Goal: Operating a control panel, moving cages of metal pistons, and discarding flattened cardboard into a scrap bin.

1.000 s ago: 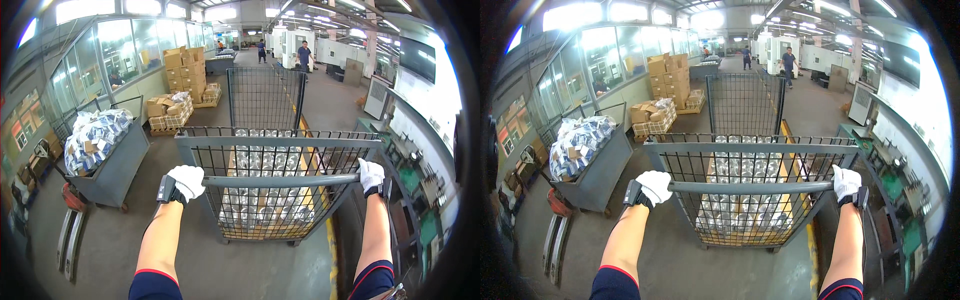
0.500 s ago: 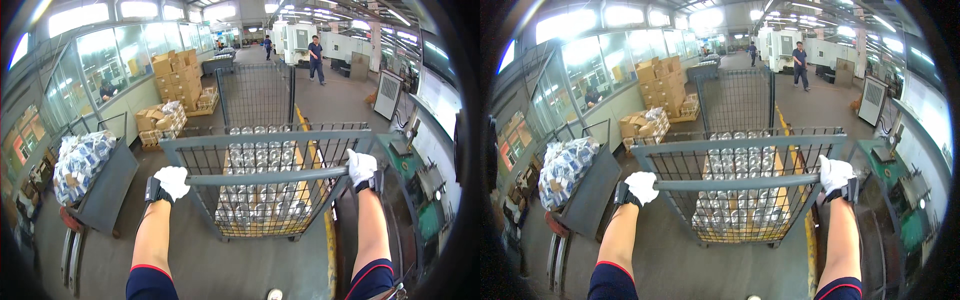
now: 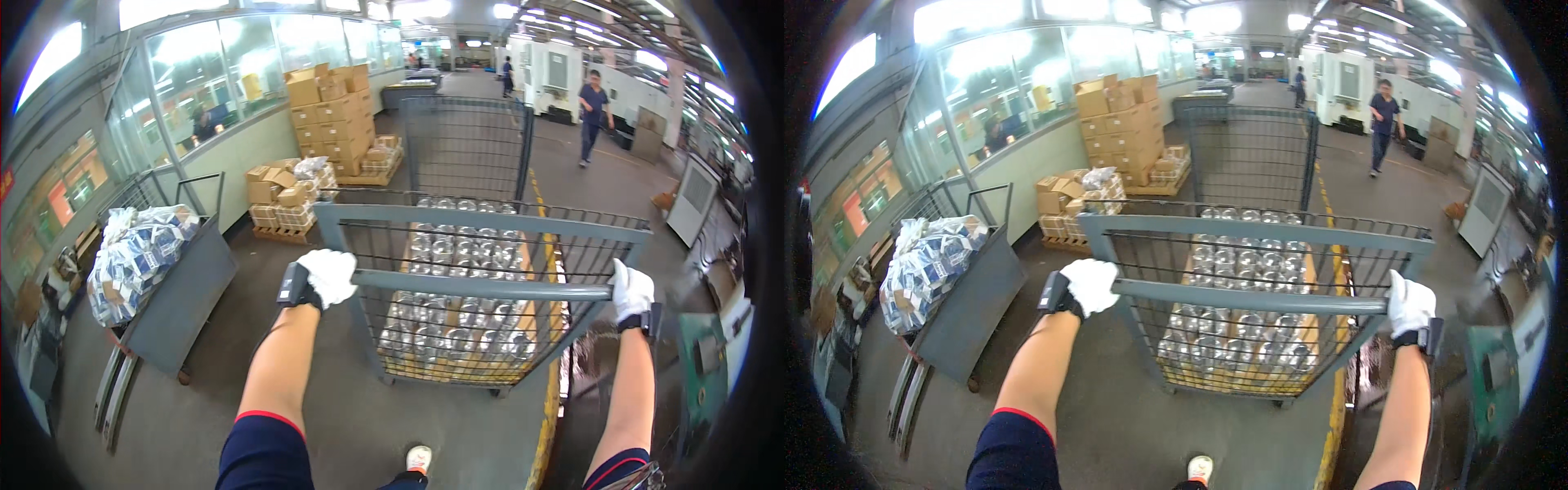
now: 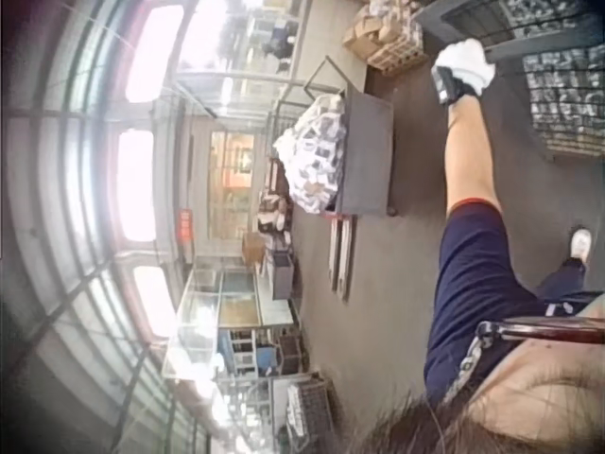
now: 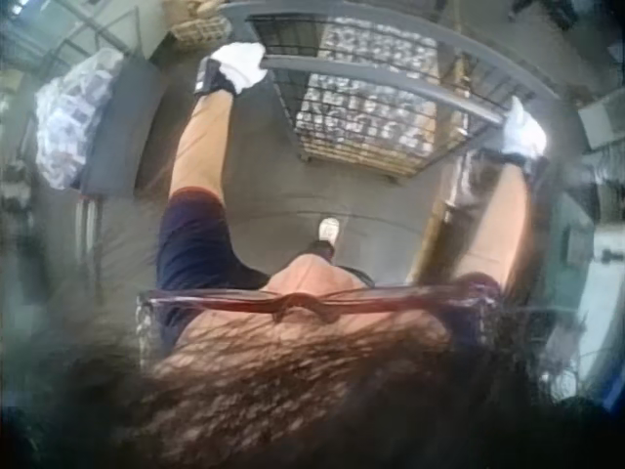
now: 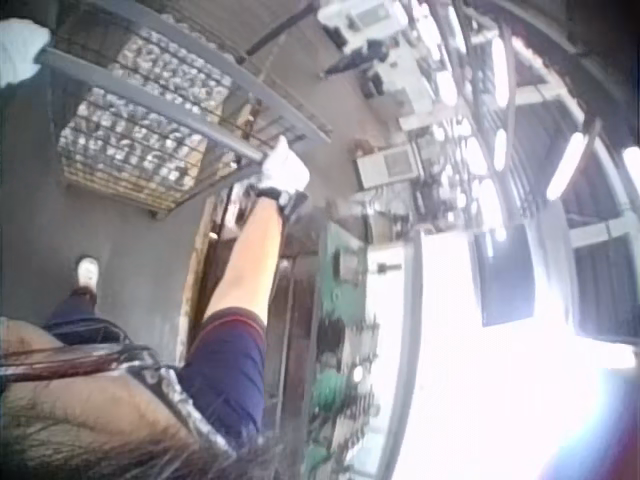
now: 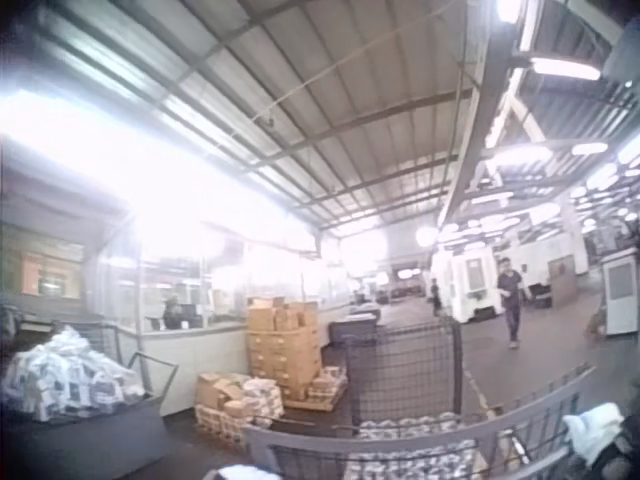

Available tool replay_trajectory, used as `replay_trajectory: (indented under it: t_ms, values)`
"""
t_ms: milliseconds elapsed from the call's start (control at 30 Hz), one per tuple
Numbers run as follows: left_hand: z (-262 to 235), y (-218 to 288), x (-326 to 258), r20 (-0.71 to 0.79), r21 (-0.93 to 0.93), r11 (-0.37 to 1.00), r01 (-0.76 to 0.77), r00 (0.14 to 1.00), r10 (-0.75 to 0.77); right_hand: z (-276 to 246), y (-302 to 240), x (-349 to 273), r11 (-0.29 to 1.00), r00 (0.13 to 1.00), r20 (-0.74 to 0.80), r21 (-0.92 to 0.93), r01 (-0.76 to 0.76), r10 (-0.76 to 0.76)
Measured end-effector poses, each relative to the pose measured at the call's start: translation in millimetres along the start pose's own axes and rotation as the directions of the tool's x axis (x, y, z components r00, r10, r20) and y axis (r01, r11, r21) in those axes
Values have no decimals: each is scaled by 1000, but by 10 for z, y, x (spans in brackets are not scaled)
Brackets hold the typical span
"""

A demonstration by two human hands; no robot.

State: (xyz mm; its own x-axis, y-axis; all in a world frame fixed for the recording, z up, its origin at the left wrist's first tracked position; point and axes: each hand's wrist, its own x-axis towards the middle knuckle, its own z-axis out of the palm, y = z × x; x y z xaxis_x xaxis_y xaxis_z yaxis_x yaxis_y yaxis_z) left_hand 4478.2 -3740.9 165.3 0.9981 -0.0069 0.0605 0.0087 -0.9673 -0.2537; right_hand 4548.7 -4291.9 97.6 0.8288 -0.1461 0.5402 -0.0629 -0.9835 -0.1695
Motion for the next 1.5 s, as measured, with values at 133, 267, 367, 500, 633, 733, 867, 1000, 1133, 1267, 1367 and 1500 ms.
replay_trajectory:
  t_ms: [133,267,367,500,633,733,867,1000,1133,1267,1367,1500]
  values:
    - [146,61,815,-26,-31,998,-49,998,48,800,284,709,998,996,-75,32,49,-47]
    - [406,10,1551,-63,-45,997,-64,996,61,1390,255,1295,998,997,-71,54,34,-31]
    - [456,39,2122,-44,-46,996,-78,996,76,1771,308,1770,996,995,-89,81,41,-34]
    - [405,31,2922,-88,-37,999,-26,996,23,2063,-14,2537,986,994,-111,166,-6,25]
    - [479,11,3765,-135,-31,1000,2,991,-6,2388,-144,3243,985,996,-87,174,3,13]
    - [605,-19,4364,-235,-60,998,-25,972,11,2759,-186,3785,1000,1000,-7,9,30,-30]
    - [583,-7,5115,-122,-56,998,13,992,-20,3268,-314,4428,996,997,1,-39,80,-80]
    - [529,6,5817,-39,6,998,64,997,-64,3696,-422,5018,994,994,-25,-23,103,-103]
    - [480,25,6571,-9,-1,998,61,998,-61,4080,-490,5740,997,996,-59,34,70,-68]
    - [505,9,7337,29,-6,992,124,992,-123,4522,-588,6446,994,993,-30,0,110,-110]
    - [600,-8,7912,-14,-21,997,77,997,-77,4918,-560,6950,988,987,-62,35,148,-145]
    - [828,-10,8627,-118,-35,999,34,992,-38,5573,-488,7546,963,961,-70,-62,264,-268]
